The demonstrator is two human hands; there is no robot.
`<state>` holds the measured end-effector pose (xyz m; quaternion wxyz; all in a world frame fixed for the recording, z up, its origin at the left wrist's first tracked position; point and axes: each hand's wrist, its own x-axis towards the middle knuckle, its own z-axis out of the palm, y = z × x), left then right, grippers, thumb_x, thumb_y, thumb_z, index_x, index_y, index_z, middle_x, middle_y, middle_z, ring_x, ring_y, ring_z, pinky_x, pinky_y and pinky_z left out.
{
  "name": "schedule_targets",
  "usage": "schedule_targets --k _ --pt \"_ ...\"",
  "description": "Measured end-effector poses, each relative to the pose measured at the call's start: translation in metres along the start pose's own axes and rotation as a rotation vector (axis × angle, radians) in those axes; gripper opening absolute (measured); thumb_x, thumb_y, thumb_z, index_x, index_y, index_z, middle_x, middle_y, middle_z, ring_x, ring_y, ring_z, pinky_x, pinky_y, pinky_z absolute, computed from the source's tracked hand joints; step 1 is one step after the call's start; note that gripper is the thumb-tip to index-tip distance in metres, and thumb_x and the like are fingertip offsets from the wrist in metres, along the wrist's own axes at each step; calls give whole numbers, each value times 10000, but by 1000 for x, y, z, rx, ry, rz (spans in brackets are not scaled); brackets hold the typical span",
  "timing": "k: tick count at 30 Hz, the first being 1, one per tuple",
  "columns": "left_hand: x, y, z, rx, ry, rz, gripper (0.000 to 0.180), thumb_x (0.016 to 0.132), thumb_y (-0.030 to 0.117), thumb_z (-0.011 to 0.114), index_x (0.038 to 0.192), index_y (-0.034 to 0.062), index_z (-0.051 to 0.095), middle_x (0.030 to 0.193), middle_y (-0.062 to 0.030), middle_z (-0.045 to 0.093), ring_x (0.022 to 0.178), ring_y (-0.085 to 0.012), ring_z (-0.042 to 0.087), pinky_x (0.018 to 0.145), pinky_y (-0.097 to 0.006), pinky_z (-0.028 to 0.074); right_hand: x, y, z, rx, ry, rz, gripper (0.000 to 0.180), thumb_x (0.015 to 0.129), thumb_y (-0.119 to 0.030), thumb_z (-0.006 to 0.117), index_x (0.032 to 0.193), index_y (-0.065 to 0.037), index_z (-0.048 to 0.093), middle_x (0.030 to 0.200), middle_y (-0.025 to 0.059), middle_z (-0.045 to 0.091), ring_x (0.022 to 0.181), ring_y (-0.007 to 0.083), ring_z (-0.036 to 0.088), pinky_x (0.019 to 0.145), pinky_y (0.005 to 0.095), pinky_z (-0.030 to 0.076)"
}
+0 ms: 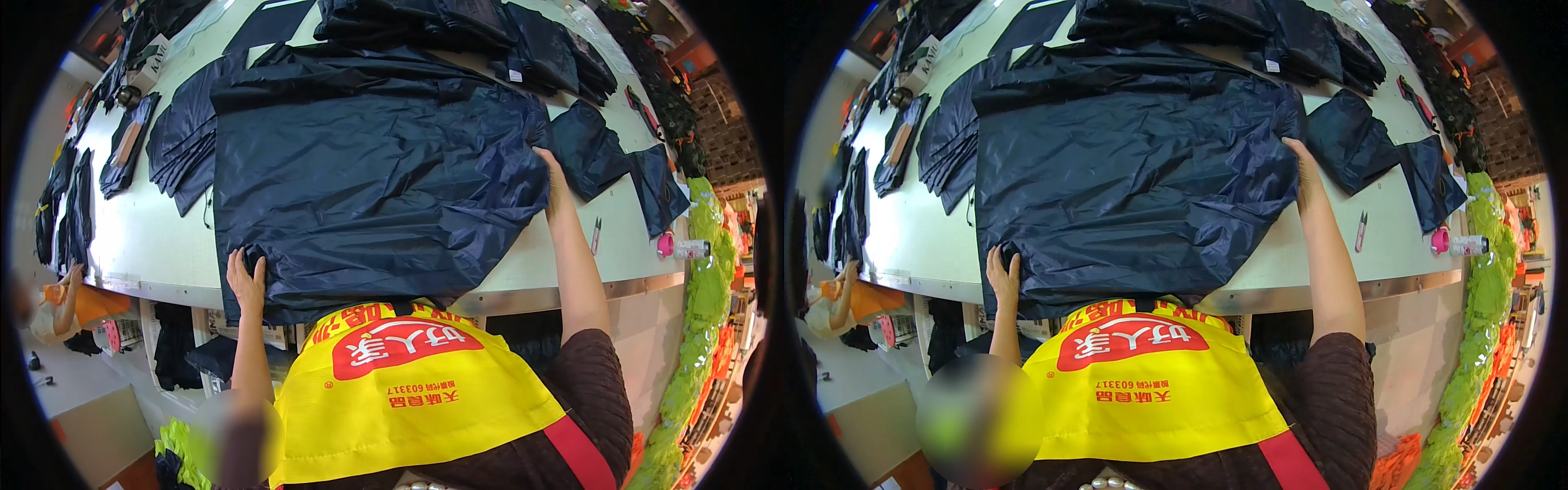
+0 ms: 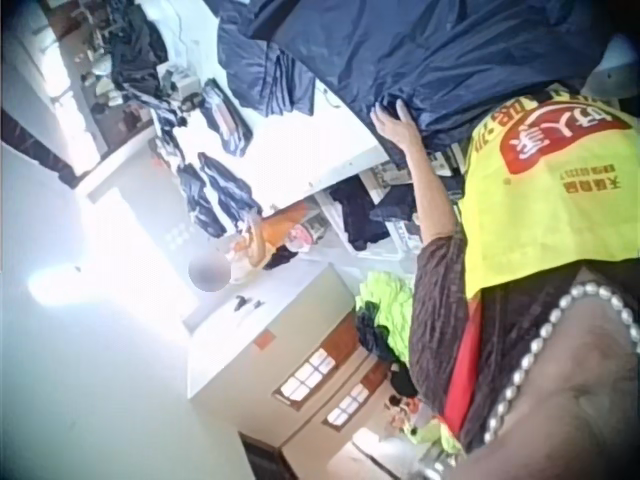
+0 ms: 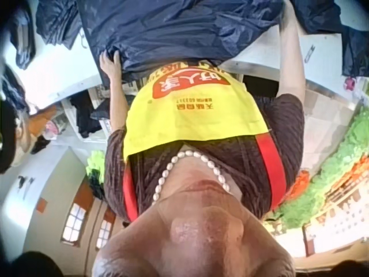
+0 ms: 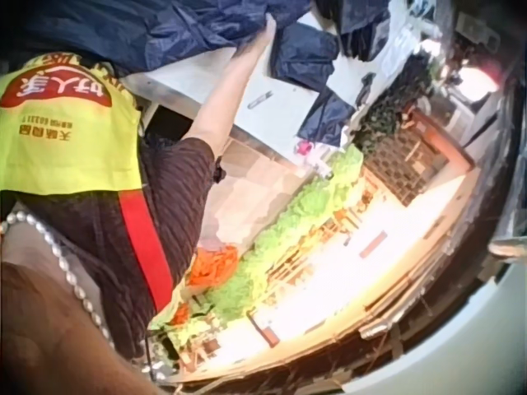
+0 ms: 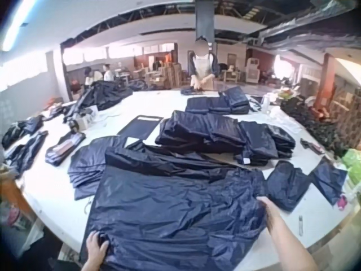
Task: The person folds a black jacket on a table, smoothing the fabric, aligning the sleeves, and folding it into a compact rectangle. The person then places the folded jacket onto a stack of similar jackets.
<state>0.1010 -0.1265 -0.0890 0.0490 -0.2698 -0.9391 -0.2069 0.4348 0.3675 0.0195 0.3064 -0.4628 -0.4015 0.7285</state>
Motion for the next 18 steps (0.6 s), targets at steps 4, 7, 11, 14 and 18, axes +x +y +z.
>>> schedule_targets --k 4,7,11,14,18 --pt "-3 -1 2 -30 31 -58 598 839 413 613 1250 5 466 1349 -190 420 1262 -350 359 1050 -413 273 39 -25 -53 -906 197 -802 466 717 -151 673 1097 53 495 1020 183 617 918 266 599 844 335 455" --pt "3 0 6 -52 24 -66 598 830 414 624 1228 -7 477 1349 -187 422 1251 -351 372 1040 -406 288 69 6 -122 -1156 300 -710 524 723 -118 604 1198 47 452 1055 260 592 965 364 588 890 380 439" --pt "6 -4 -3 -246 -18 -174 535 829 392 638 1113 -52 541 1324 -191 450 1205 -339 427 1012 -367 327 46 13 -86 -1462 451 -670 568 763 -94 561 1296 16 399 1227 250 507 1140 383 484 969 391 387" --pt "19 15 -37 -290 -18 -304 416 828 363 652 901 -45 629 1006 -171 616 943 -298 575 834 -349 432 17 16 -54 -1508 424 -886 541 827 -234 569 1311 -43 418 1332 209 437 1252 382 382 1012 460 321" --pt "35 32 -51 -234 -68 -114 302 837 292 649 779 -4 632 774 -145 613 705 -264 586 701 -351 454 -27 91 -28 -1946 111 -886 604 842 -452 546 1324 -104 434 1378 153 409 1288 410 315 1002 596 235"
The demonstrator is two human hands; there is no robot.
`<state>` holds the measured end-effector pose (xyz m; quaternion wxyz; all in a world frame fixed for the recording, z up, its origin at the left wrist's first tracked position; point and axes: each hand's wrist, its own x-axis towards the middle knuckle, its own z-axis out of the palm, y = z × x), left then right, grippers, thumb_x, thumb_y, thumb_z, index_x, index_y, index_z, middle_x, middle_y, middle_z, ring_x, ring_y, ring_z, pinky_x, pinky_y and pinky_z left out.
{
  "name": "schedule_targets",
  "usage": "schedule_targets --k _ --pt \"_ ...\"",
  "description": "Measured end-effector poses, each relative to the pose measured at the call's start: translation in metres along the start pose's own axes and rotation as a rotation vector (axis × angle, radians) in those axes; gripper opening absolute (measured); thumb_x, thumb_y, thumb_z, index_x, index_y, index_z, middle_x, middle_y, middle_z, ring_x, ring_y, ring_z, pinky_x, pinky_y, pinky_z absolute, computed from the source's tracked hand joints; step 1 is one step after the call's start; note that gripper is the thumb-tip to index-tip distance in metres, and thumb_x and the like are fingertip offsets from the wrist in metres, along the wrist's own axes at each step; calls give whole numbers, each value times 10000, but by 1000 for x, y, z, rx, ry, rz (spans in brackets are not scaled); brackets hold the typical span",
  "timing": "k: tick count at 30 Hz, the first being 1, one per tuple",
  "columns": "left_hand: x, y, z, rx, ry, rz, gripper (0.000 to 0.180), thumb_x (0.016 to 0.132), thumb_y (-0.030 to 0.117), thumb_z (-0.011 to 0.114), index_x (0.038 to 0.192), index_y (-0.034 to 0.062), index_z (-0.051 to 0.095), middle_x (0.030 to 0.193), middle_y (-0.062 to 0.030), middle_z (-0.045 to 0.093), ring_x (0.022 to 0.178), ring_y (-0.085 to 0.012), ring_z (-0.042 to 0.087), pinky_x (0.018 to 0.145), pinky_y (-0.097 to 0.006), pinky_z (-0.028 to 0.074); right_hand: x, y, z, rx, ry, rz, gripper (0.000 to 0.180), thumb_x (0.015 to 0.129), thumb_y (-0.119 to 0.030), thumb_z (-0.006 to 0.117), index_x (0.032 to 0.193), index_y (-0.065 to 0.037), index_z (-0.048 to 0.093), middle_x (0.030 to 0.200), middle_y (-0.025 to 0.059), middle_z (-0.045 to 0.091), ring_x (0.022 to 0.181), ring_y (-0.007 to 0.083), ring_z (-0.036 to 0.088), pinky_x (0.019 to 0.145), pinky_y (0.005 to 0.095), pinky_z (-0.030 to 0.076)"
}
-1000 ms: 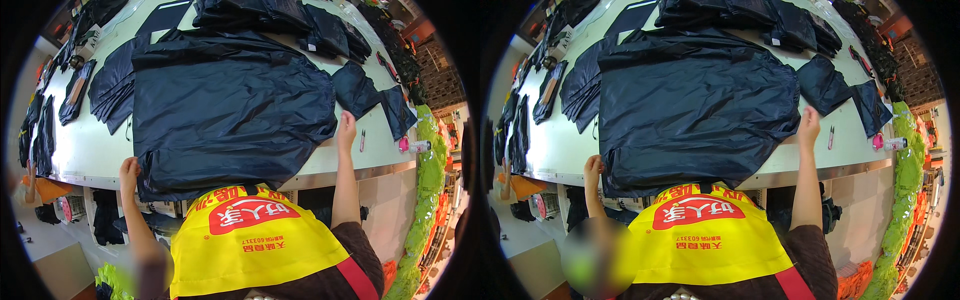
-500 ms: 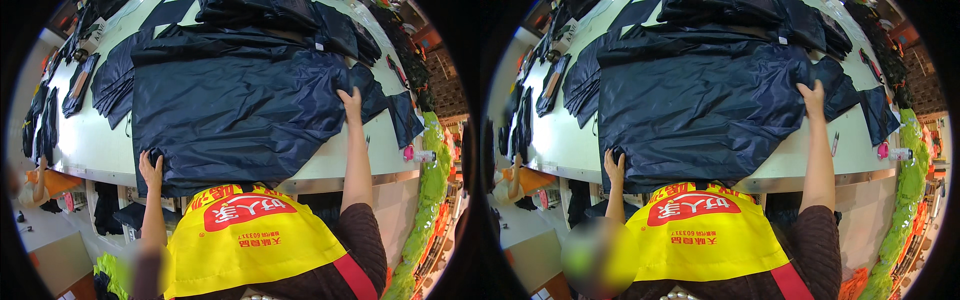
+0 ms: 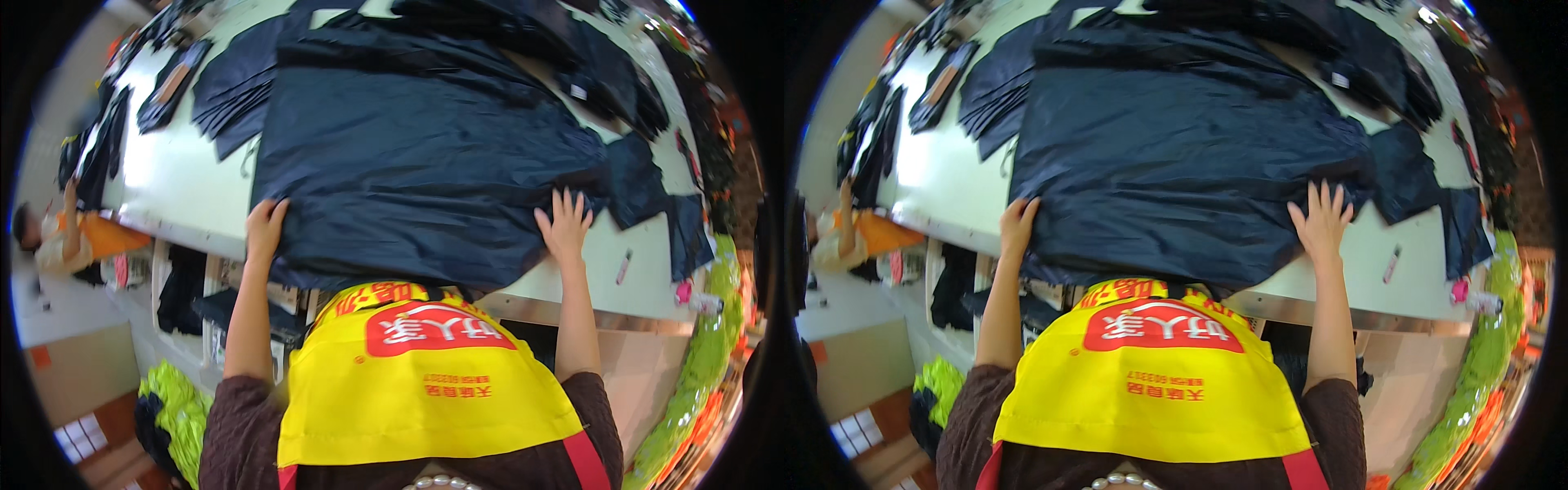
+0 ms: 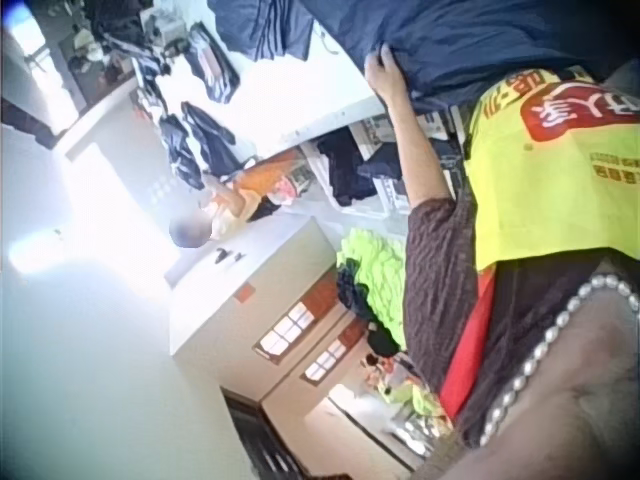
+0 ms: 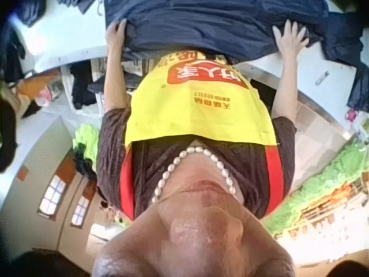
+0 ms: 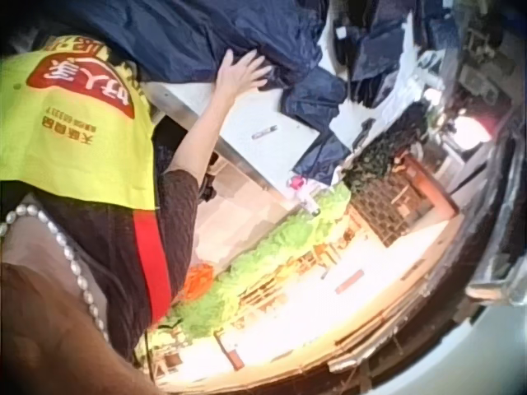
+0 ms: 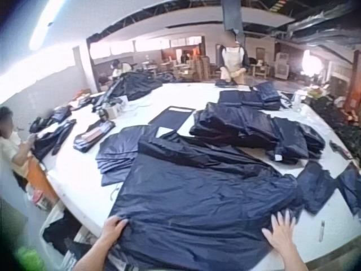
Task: The person folds a black jacket on a table, smoothing the fabric, aligning the sleeves, and folding it into a compact rectangle. The person then places the folded jacket onto a stack of similar jackets.
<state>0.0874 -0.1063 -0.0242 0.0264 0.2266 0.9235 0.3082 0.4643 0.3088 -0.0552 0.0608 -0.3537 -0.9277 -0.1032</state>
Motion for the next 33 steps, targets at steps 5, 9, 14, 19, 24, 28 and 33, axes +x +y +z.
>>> schedule_targets --k 5,9,14,19,24,28,33 --pt "14 -15 -21 -1172 13 -552 231 882 227 606 863 -2 617 786 -64 639 681 -163 617 642 -295 512 -14 7 23 28 -113 69 564 899 -446 470 1354 -117 416 1433 113 353 1339 371 255 1034 584 184" --pt "2 -46 -25 -1313 -112 -671 185 913 187 550 924 11 605 890 -73 647 774 -155 626 690 -273 529 -4 -56 -37 153 26 8 476 919 -381 465 1297 -91 479 1406 162 377 1313 384 301 1037 549 222" --pt "1 -66 -26 -1147 -363 -646 227 908 86 527 1103 -16 579 1053 -108 625 881 -156 627 736 -252 542 -50 -144 -51 442 -113 -606 556 854 -369 550 1337 -116 440 1428 151 350 1343 350 268 1076 550 156" --pt "13 -43 -35 -805 -745 -453 362 861 43 586 1220 89 573 1127 -86 609 937 -167 618 770 -259 533 -57 -140 -20 408 -146 -561 532 891 -430 480 1329 -129 456 1433 131 351 1341 331 272 1087 522 150" --pt "24 -56 -20 -781 -804 -10 336 866 12 556 1195 78 578 1123 -44 599 950 -150 578 813 -258 498 -57 -142 -21 424 -140 -569 520 902 -434 454 1323 -129 465 1429 119 362 1344 317 273 1090 508 152" --pt "23 -56 -10 -1060 -689 -192 268 885 42 543 1149 45 590 1118 -56 600 966 -138 574 848 -275 478 -57 -141 -21 397 -170 -567 520 913 -422 447 1345 -134 434 1451 110 327 1364 303 240 1100 491 131" --pt "18 -45 -7 -1045 -579 -367 231 912 58 498 1118 21 597 1062 -67 623 942 -124 588 802 -263 499 -57 -142 -24 387 -183 -564 505 905 -386 470 1339 -131 437 1450 107 329 1364 301 241 1101 485 135"
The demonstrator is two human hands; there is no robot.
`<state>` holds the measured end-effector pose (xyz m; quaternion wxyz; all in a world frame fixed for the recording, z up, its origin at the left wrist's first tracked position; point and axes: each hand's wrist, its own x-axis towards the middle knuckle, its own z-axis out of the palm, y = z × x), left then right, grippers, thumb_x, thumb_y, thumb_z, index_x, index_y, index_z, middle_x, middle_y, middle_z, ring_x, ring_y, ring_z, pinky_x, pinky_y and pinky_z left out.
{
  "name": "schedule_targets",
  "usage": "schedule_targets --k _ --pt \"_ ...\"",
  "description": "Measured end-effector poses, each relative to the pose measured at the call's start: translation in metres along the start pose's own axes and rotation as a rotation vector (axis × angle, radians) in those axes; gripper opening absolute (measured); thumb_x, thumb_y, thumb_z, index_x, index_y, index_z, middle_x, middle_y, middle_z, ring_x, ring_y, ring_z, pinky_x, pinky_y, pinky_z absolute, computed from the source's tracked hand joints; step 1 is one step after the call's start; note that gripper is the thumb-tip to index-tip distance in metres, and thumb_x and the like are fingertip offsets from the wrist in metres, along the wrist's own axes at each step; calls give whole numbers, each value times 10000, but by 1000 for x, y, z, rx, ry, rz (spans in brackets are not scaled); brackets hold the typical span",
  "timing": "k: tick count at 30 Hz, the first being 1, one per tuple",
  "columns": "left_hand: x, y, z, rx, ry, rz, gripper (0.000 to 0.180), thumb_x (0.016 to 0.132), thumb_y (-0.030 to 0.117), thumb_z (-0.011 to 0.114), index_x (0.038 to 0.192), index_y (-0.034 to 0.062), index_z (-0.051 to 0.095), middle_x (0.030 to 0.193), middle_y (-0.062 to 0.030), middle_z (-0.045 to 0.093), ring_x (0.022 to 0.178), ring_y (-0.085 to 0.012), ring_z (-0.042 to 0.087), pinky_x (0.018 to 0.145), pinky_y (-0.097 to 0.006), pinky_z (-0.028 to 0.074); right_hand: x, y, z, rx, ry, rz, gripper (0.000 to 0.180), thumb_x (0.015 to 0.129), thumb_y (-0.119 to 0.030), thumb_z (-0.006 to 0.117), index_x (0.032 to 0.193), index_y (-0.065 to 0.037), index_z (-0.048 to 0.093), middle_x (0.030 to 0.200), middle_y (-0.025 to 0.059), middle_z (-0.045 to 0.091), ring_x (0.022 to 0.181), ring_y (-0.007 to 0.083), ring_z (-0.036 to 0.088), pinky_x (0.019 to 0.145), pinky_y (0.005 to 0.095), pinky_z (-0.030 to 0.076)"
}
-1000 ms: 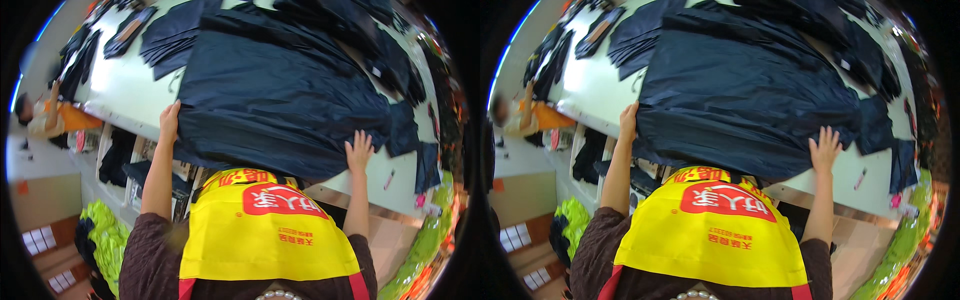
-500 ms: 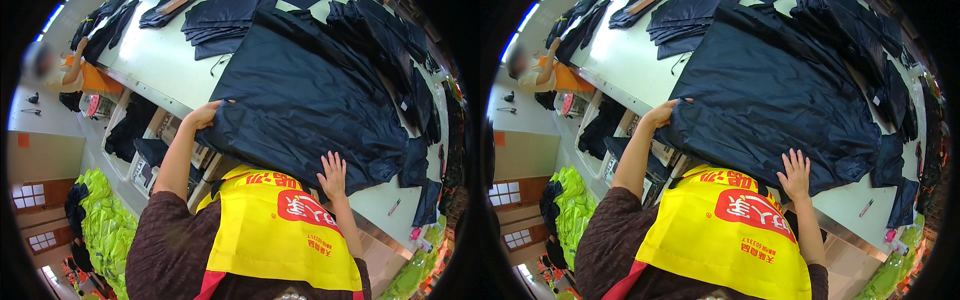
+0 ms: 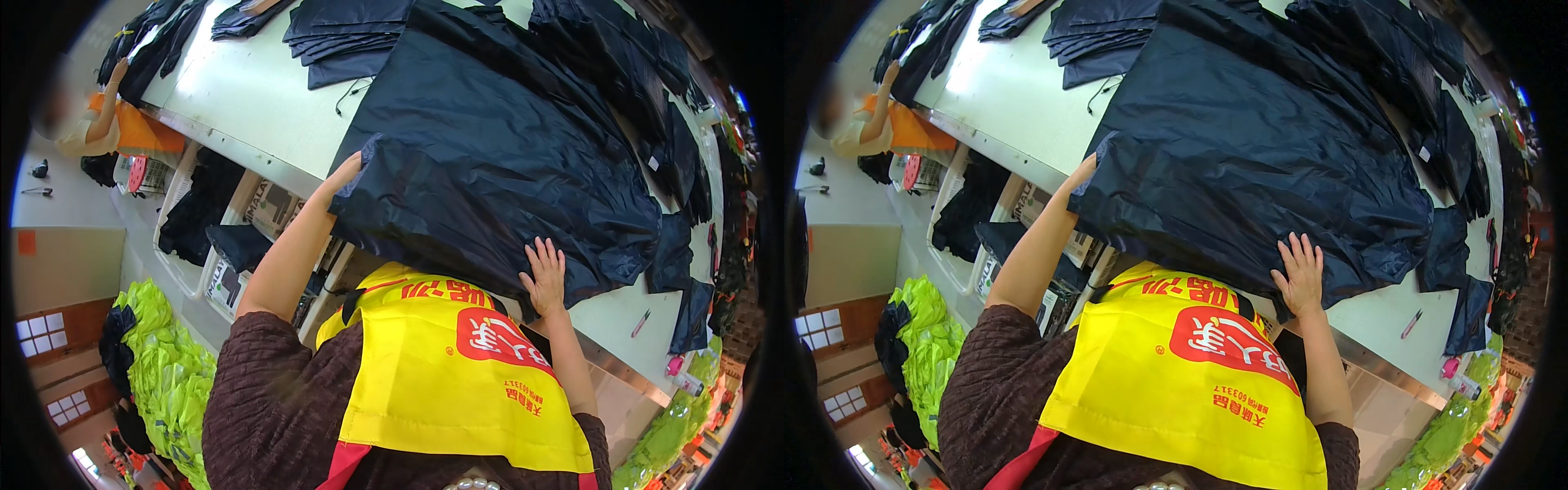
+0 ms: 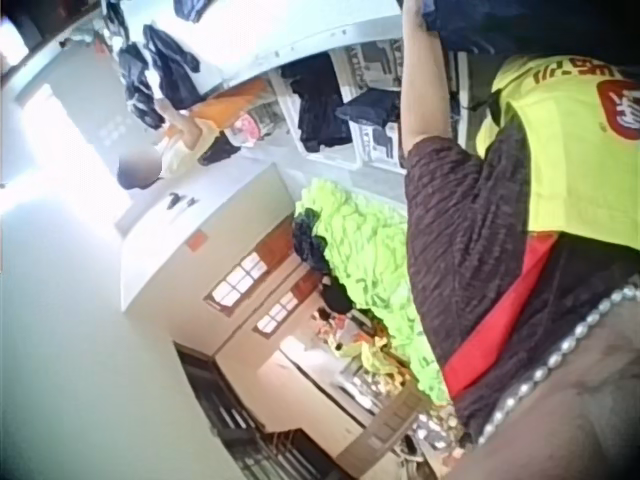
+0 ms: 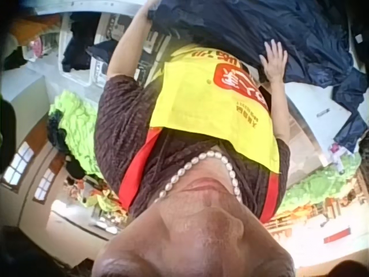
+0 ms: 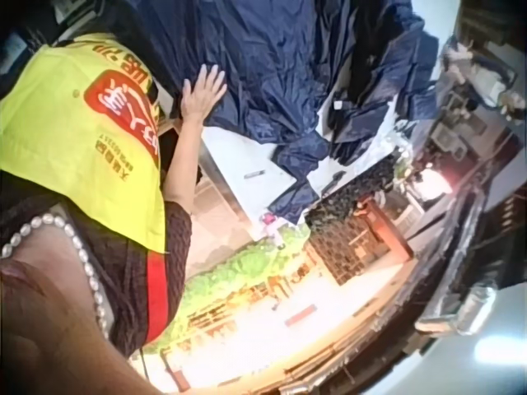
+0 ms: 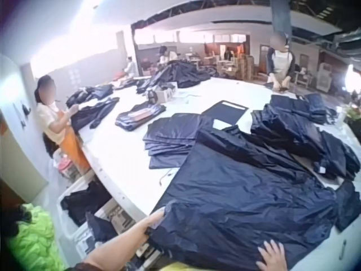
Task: The person folds a black jacket on a table, smoothing the fabric, aligning the sleeves, and folding it into a compact rectangle. The person then places the folded jacket onto a stack of similar jackets.
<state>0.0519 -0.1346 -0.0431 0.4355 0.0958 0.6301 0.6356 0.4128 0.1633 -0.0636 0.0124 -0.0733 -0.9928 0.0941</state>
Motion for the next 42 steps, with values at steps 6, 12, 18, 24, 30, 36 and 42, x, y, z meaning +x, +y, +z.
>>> schedule_targets --k 6,12,18,24,30,36,42 --pt "-13 27 -8 52 -117 127 63 838 65 615 879 49 570 875 -20 592 728 -96 546 672 -232 479 1 0 1 41 39 -28 507 844 -320 555 1307 -128 476 1421 112 374 1337 314 287 1087 499 171" --pt "-14 9 -12 409 228 302 87 797 35 643 860 36 583 800 -7 567 719 -76 489 648 -210 423 2 -2 2 34 54 -48 516 837 -308 555 1315 -134 467 1422 105 376 1337 313 289 1086 501 175" --pt "-35 5 -19 574 476 409 242 801 29 594 1041 8 616 961 -103 645 902 -180 607 801 -292 473 -1 -3 -1 59 37 -62 576 834 -349 560 1348 -125 427 1449 117 329 1353 338 248 1088 520 146" --pt "-95 26 70 1336 -139 905 601 716 341 736 1221 79 542 1227 -116 554 1223 -291 445 1044 -471 297 0 -2 -2 8 -8 -32 676 807 -406 596 1382 -127 375 1482 132 255 1372 361 184 1080 552 118" --pt "-89 -48 18 1782 -153 681 792 632 307 781 1323 148 429 1408 -107 365 1345 -253 270 1108 -493 159 -11 14 -22 153 -60 16 659 793 -373 627 1347 -84 419 1448 163 310 1359 359 224 1094 500 161" --pt "-109 -61 -26 1633 126 790 604 654 48 601 1247 112 506 1244 -102 520 1223 -265 437 1053 -477 265 -74 39 -66 -31 -86 -37 609 668 -25 552 1272 -55 476 1403 169 362 1331 344 290 1084 494 215" --pt "-95 -48 -33 1404 124 689 416 644 -8 550 1040 76 644 1203 -89 566 1202 -301 454 1044 -429 295 -78 68 -36 -184 160 -15 500 716 14 548 1211 -56 536 1286 118 509 1246 310 420 1044 471 281"
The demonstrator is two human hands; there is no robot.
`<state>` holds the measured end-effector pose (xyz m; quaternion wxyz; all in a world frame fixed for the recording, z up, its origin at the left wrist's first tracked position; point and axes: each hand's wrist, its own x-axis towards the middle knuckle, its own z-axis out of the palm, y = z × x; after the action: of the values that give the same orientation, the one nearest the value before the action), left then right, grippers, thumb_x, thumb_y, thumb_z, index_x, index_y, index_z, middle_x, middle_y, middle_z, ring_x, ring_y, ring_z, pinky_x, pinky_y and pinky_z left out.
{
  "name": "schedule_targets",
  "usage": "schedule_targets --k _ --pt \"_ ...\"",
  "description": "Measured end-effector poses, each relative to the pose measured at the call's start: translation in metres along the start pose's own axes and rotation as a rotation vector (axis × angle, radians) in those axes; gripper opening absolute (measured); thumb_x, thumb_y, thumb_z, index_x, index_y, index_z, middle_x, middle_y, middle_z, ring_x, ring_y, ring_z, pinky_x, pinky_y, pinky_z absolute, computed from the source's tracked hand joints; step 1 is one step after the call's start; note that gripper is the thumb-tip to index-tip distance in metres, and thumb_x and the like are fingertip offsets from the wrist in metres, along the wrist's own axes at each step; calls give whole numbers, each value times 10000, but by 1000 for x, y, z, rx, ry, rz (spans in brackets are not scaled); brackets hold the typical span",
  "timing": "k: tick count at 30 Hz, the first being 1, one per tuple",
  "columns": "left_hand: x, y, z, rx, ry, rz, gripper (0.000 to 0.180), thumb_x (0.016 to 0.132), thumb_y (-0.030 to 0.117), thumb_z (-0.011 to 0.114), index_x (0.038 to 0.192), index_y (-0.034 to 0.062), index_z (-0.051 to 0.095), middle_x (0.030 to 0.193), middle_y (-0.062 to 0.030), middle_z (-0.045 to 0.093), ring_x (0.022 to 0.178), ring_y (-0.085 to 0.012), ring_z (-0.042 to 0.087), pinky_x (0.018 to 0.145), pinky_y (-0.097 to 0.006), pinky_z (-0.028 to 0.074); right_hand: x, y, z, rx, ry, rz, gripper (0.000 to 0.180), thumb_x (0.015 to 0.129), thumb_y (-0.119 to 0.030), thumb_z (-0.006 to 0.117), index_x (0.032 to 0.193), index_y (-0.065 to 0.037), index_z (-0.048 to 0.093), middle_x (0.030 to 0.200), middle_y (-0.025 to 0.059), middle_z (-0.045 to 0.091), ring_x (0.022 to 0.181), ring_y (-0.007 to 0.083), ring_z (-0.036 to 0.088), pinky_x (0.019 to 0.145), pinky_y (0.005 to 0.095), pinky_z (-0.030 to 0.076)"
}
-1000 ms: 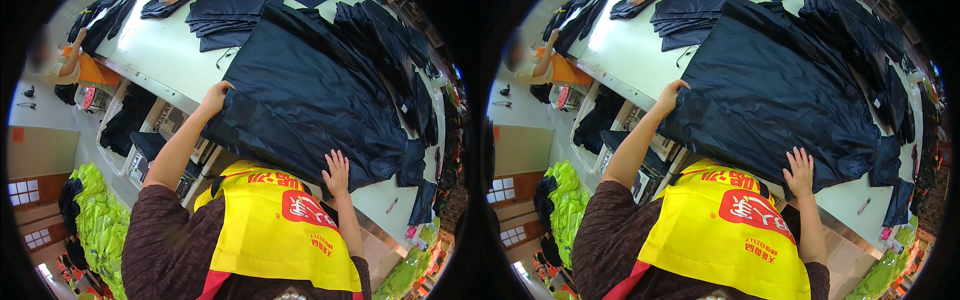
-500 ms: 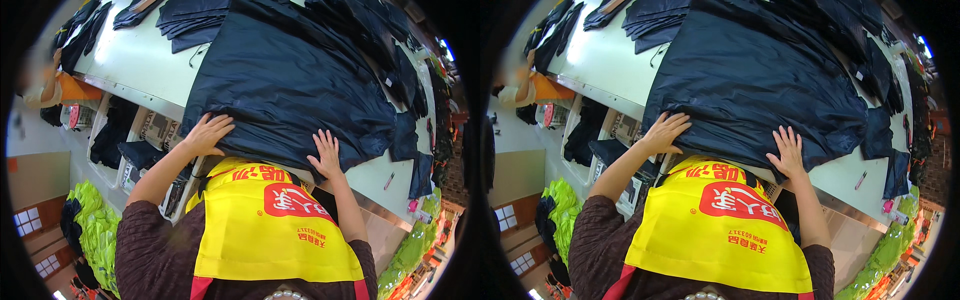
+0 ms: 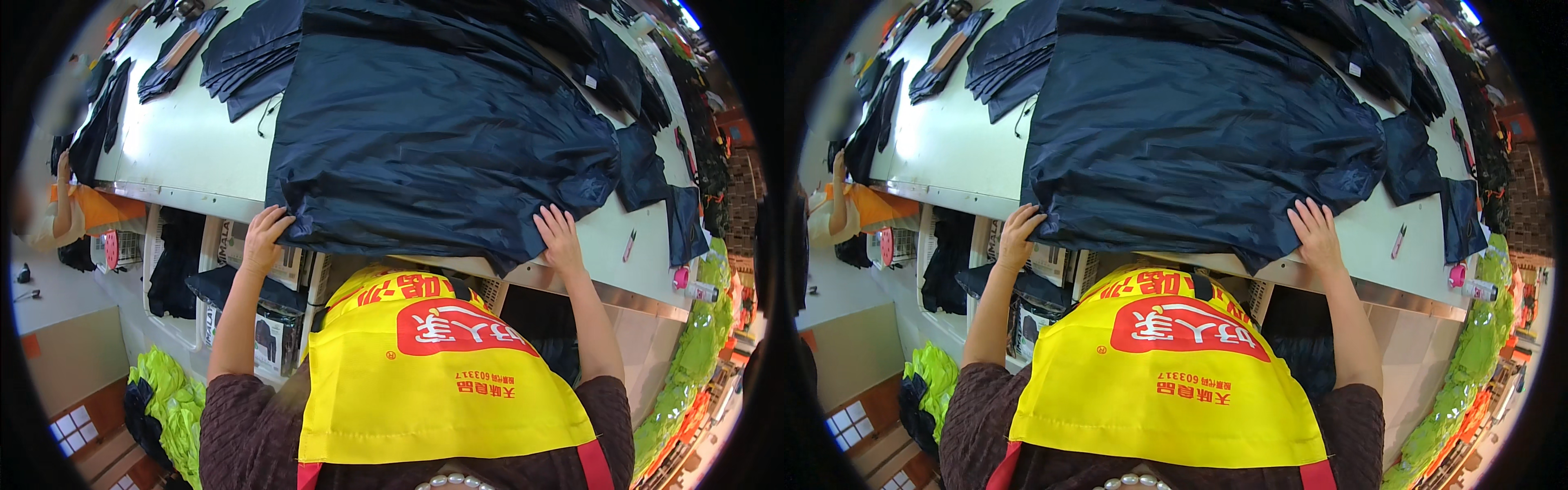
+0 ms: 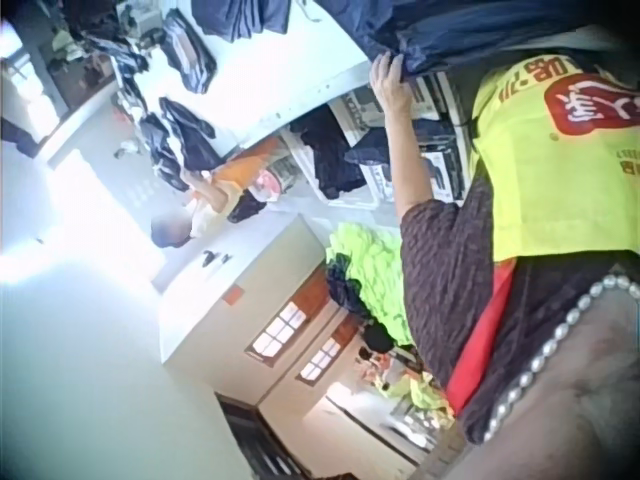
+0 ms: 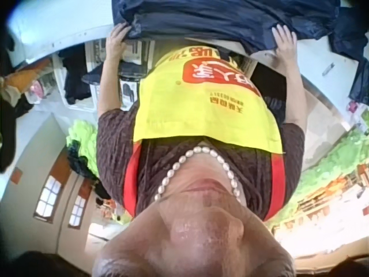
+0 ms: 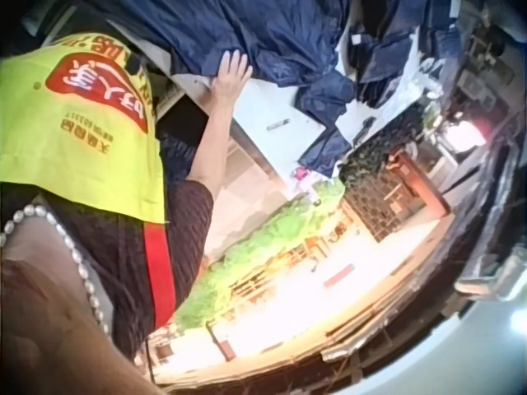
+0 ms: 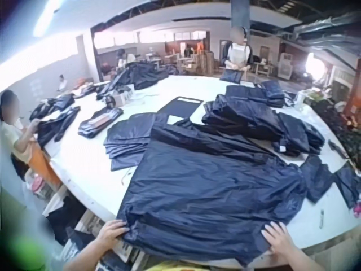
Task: The person folds a black jacket on a table, smoothing the fabric, aligning the sleeves, and folding it into a compact rectangle. The person then places the folded jacket onto a stack of similar jackets.
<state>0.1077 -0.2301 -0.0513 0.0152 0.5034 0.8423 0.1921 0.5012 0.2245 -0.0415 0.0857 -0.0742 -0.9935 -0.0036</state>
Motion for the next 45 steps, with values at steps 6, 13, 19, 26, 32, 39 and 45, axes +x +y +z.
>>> schedule_targets --k 6,13,19,26,32,39,45 --pt "24 5 -64 -223 -193 -230 292 700 -39 558 971 21 650 1194 -113 591 1216 -276 461 1003 -352 358 -9 11 -13 402 -155 101 380 752 9 541 1121 -66 593 1180 116 588 1151 301 510 991 438 353" --pt "87 -2 -87 -519 -247 -492 130 761 109 664 816 -5 630 695 1 584 654 -72 492 609 -248 407 -9 5 -19 743 -158 530 335 937 -276 475 870 48 530 768 263 541 696 403 515 632 381 416" --pt "136 -8 -3 -33 -66 -546 341 783 282 673 1042 64 630 950 -145 662 899 -339 617 775 -384 478 2 14 15 618 -147 589 351 937 -283 463 825 45 522 803 280 557 800 463 519 670 430 421" --pt "125 -3 30 -27 292 -573 311 834 280 621 1042 52 584 997 -143 633 943 -343 583 810 -405 454 12 1 -5 332 -160 662 343 929 -303 467 821 13 543 847 243 582 826 427 544 704 450 442" --pt "112 -17 38 0 384 -544 361 858 222 583 1180 84 495 1008 -204 623 933 -386 579 809 -439 449 -7 9 -56 412 -155 433 480 724 -389 681 980 12 628 986 185 624 1015 330 555 878 391 438" --pt "118 -16 42 125 296 -585 385 903 207 499 1271 116 431 1096 -189 599 985 -377 571 811 -435 463 -36 19 -38 -13 175 198 209 820 -212 629 737 -37 551 747 117 592 746 317 577 701 406 467" --pt "118 -24 37 264 213 -580 372 947 245 422 1304 139 418 1139 -154 582 947 -361 596 768 -442 484 -35 51 10 68 39 378 323 881 -297 571 679 -54 504 602 168 565 565 364 567 503 416 455"
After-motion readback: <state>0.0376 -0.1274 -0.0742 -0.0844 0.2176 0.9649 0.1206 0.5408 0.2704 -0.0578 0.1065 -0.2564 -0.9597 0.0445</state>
